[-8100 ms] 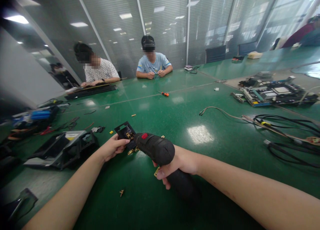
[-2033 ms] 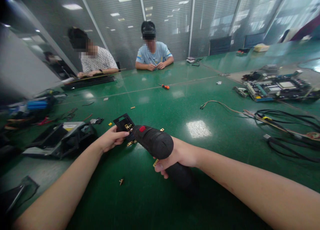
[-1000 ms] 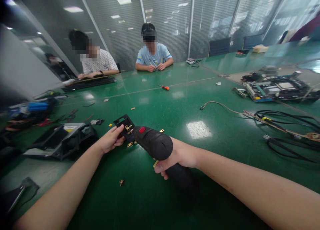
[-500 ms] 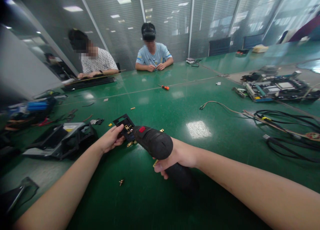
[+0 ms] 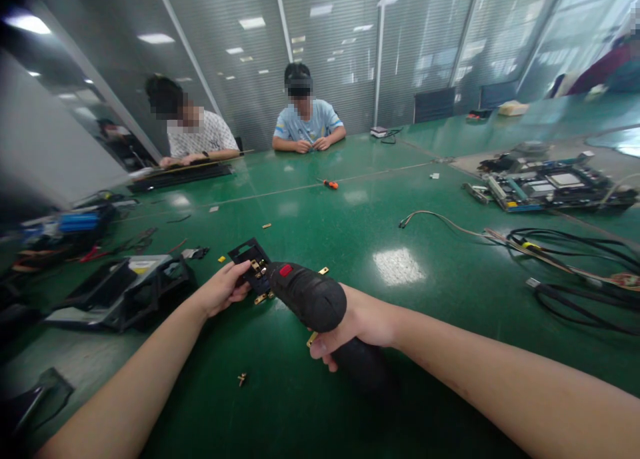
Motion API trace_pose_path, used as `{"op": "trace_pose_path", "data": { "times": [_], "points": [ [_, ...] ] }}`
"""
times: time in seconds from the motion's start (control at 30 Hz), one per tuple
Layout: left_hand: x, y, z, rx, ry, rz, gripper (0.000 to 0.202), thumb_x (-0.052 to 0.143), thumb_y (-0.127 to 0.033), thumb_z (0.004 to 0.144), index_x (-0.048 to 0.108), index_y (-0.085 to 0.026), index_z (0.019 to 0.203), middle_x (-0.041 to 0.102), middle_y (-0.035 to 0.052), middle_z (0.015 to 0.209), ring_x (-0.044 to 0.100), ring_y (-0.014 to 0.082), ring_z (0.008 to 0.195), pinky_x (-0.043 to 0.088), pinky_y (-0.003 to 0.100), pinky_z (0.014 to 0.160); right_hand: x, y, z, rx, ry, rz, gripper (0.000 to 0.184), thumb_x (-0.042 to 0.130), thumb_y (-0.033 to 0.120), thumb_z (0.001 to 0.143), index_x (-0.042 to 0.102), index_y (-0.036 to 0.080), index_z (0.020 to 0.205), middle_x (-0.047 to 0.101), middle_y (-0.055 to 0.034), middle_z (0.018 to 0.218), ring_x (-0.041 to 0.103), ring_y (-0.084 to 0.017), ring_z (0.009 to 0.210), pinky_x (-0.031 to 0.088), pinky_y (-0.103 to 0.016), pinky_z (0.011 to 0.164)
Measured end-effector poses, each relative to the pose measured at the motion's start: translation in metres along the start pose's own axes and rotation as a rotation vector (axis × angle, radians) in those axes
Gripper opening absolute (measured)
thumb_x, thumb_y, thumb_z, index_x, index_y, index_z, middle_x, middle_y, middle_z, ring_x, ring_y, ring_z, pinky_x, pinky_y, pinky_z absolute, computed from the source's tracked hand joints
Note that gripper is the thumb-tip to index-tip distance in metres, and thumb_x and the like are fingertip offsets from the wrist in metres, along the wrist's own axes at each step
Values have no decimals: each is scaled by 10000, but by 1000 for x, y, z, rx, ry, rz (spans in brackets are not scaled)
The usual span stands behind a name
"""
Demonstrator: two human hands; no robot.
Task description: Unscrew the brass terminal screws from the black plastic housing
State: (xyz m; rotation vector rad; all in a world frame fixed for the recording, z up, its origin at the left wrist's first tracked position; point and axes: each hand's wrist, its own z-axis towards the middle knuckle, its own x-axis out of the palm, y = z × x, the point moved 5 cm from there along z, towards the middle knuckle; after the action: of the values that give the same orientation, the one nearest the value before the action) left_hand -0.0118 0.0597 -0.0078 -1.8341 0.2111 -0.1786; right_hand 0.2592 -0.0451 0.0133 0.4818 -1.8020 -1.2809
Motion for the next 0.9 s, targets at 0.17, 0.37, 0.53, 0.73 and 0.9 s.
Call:
{"op": "trace_pose_path", "data": {
  "times": [0.17, 0.37, 0.53, 0.73, 0.9],
  "points": [
    [-1, 0, -1, 10, -16, -3, 426, 772, -534, 830, 523, -220, 974, 412, -97, 496, 325, 71, 380, 175, 148, 389, 2, 2, -1, 21, 21, 0, 505, 956, 219, 621, 660, 125, 1019, 723, -13, 736, 713, -156, 565, 622, -256, 526],
    [0, 0, -1, 0, -10, -13, 441, 787, -543, 816, 536, -212, 965, 414, -92, 508, 321, 65, 392, 185, 140, 386, 5, 4, -2, 20, 2, 34, 501, 967, 230, 596, 612, 130, 935, 714, 5, 658, 686, -139, 495, 610, -242, 499],
    [-2, 1, 0, -2, -17, -5, 417, 772, -535, 830, 535, -213, 949, 401, -95, 502, 325, 66, 383, 184, 137, 381, 3, 2, -1, 24, -9, 19, 531, 966, 229, 597, 612, 126, 979, 714, 3, 685, 696, -143, 520, 606, -242, 497],
    [0, -2, -2, 0, -15, 0, 402, 761, -522, 838, 537, -209, 954, 401, -96, 501, 313, 62, 385, 183, 138, 387, 2, 3, 0, 11, 22, -13, 570, 954, 253, 625, 587, 126, 1043, 708, 3, 671, 702, -169, 516, 593, -262, 500],
    [0, -1, -2, -13, -17, 9, 430, 768, -534, 824, 537, -208, 986, 401, -98, 493, 299, 62, 398, 184, 138, 390, 3, 4, -1, 18, 3, -20, 574, 968, 251, 597, 599, 124, 1018, 718, -3, 665, 701, -163, 524, 621, -277, 525]
  ]
}}
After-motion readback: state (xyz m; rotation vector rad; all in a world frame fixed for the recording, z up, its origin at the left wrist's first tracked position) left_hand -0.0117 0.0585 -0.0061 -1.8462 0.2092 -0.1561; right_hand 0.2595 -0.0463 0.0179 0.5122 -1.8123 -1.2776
